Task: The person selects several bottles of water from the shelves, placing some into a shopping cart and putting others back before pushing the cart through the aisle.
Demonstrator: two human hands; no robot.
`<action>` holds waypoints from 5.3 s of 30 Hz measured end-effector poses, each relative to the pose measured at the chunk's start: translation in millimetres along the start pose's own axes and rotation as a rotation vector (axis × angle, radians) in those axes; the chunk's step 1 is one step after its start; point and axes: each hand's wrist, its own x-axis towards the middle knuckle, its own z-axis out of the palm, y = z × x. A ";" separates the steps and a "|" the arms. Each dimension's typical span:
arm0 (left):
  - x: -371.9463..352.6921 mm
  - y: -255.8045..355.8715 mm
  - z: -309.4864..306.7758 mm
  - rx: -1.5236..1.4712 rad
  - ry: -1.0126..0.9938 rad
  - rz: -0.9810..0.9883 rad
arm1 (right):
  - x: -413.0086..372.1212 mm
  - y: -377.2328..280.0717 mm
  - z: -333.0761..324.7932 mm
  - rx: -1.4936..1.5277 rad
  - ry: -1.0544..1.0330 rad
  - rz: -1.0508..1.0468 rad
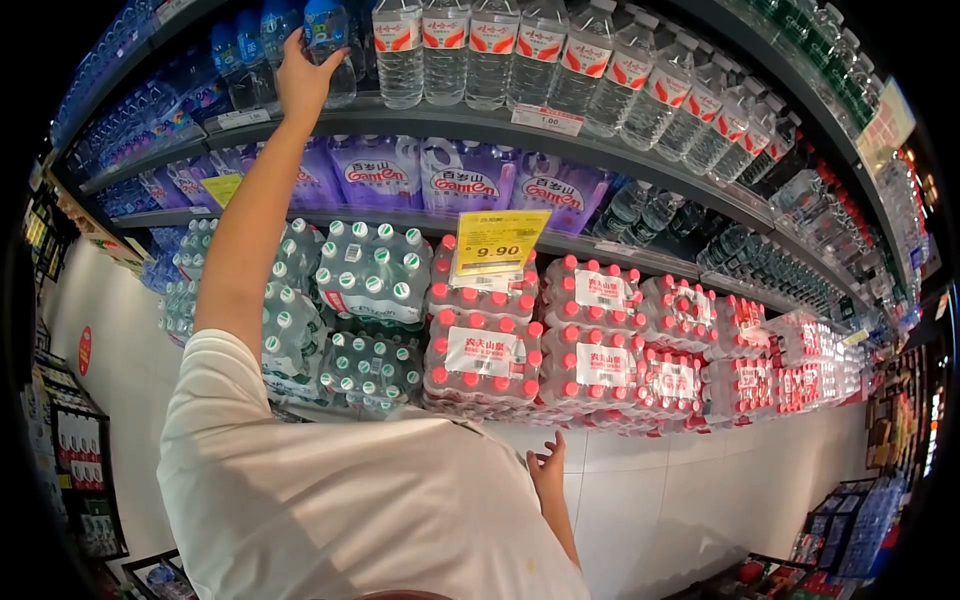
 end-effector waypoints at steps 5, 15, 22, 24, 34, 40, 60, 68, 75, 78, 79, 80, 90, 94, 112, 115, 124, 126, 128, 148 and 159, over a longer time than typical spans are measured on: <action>-2.7 10.6 -4.8 0.265 0.080 0.089 | 5.7 39.5 -0.7 -0.030 -0.033 0.005; -22.0 22.5 -10.7 0.366 -0.114 -0.011 | 24.2 58.2 4.1 -0.097 0.035 -0.097; -18.6 20.8 -5.8 0.317 -0.200 -0.129 | 33.6 62.0 -9.1 -0.095 -0.032 -0.082; -26.9 18.0 -6.3 0.258 -0.205 -0.110 | 31.5 60.9 -17.5 -0.100 -0.050 -0.058; -210.1 59.1 -169.4 -0.086 -0.186 -0.054 | 33.9 -24.3 -44.8 -0.074 -0.130 -0.279; -366.6 -18.8 -331.6 0.421 -0.538 -0.627 | 49.0 -79.8 -38.0 -0.045 -0.268 -0.365; -603.8 81.8 -449.7 0.665 -0.628 -1.006 | 27.1 -112.6 78.5 -0.166 -1.211 -0.719; -619.9 87.3 -465.5 0.481 -0.478 -0.892 | -24.5 -112.5 124.6 -0.246 -1.275 -0.490; -588.8 114.7 -564.5 0.414 -0.258 -0.964 | -103.0 -108.6 211.5 -0.354 -1.329 -0.760; -611.1 83.6 -620.6 0.580 -0.321 -1.080 | -146.2 -113.4 242.9 -0.495 -1.070 -1.400; -617.5 72.7 -636.2 0.633 -0.390 -1.129 | -161.1 -115.1 251.0 -0.520 -0.977 -1.508; -626.5 63.1 -649.3 0.685 -0.462 -1.177 | -169.1 -112.9 261.5 -0.549 -0.956 -1.584; -710.5 1.3 -672.2 0.461 -1.109 -1.284 | -186.9 -83.8 279.6 -0.833 -1.048 -1.407; -668.7 34.7 -675.6 0.442 -1.007 -1.297 | -195.5 -79.4 282.8 -0.923 -0.974 -1.440; -741.3 -253.1 -662.0 0.759 -0.719 -1.603 | -220.1 -116.6 313.1 -1.844 -1.286 -0.914; -778.7 -290.8 -656.6 0.574 -0.641 -1.648 | -222.7 -126.0 313.9 -1.870 -1.312 -0.780; -868.2 -351.9 -636.9 0.548 -0.384 -1.585 | -209.7 -133.4 309.2 -1.820 -1.367 -0.729; -853.3 -353.9 -640.1 0.481 -0.443 -1.706 | -206.0 -129.9 304.9 -1.784 -1.346 -0.752; -850.8 -359.5 -636.0 0.602 -0.486 -1.780 | -203.3 -122.8 299.6 -1.735 -1.322 -0.789; -843.9 -317.5 -676.4 0.833 -0.097 -1.663 | -194.1 -108.1 287.3 -1.539 -1.206 -1.058; -704.8 -159.2 -713.6 -0.141 0.400 -1.825 | -188.9 -114.6 289.1 -1.365 -1.094 -1.164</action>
